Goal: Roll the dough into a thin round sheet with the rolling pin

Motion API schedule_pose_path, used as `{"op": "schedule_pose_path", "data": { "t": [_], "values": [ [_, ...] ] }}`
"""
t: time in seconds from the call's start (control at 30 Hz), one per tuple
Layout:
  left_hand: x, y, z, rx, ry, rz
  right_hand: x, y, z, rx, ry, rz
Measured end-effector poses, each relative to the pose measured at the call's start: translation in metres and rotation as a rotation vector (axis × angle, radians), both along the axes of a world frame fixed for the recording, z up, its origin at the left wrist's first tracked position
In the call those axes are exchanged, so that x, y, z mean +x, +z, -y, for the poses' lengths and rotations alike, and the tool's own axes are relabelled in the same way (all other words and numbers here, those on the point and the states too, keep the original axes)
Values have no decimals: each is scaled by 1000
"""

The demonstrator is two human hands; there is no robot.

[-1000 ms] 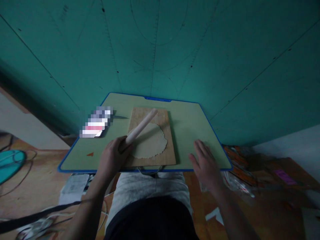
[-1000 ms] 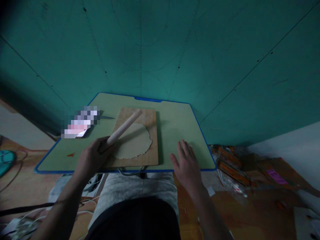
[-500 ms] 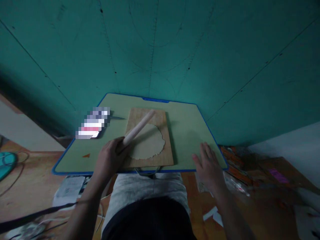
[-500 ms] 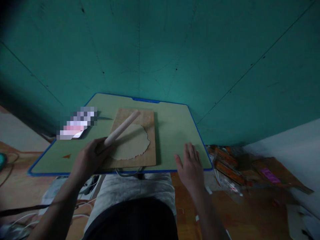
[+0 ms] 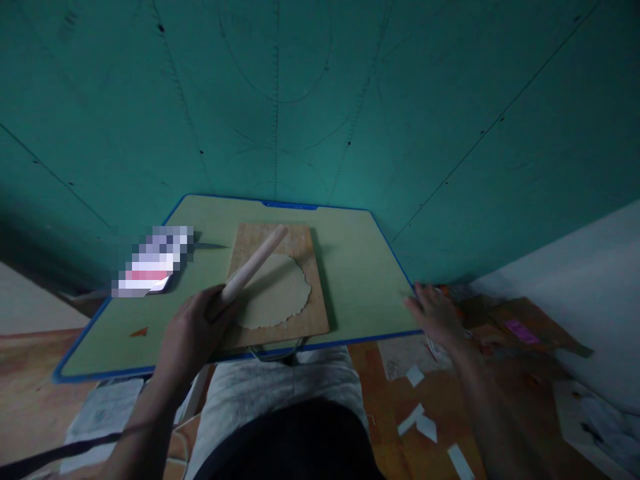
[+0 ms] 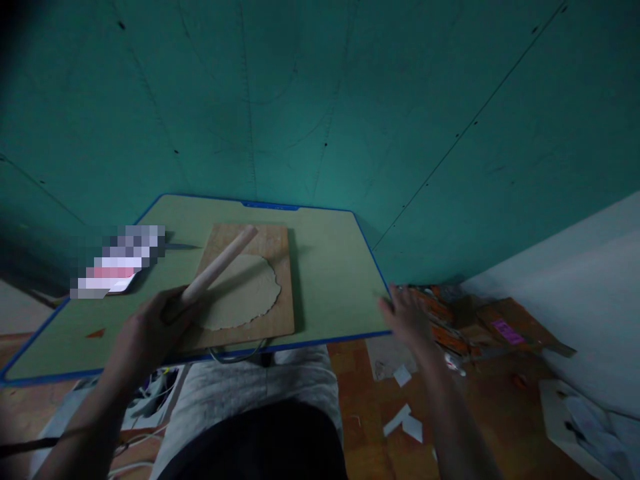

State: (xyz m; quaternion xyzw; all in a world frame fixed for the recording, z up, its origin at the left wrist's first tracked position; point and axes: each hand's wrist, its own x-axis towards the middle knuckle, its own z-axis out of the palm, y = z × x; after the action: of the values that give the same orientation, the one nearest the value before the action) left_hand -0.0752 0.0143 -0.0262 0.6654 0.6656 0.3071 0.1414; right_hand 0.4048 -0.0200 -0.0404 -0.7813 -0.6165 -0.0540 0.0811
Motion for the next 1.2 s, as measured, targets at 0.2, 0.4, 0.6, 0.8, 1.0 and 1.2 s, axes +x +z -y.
{"op": "schedule_pose_path", "data": {
  "t": [0.2, 0.4, 0.6, 0.8, 1.0, 1.2],
  "values": [
    [1, -2, 0, 16, 9, 0, 16, -4, 5, 203, -109, -157],
    [3, -5, -1, 12, 15, -6, -124, -10, -23, 345, 400, -462],
    [2, -4, 0, 51, -23, 5, -207, 8, -18, 316, 792, -493],
    [2, -4, 0, 115, -72, -29, -213, 9, -10, 333, 876, -405],
    [3, -3, -1, 129, -89, -28, -206, 8, -2, 316, 929, -342],
    [4, 0, 0, 89, -78, -18, -202, 20, -6, 283, 982, -249]
  ]
}}
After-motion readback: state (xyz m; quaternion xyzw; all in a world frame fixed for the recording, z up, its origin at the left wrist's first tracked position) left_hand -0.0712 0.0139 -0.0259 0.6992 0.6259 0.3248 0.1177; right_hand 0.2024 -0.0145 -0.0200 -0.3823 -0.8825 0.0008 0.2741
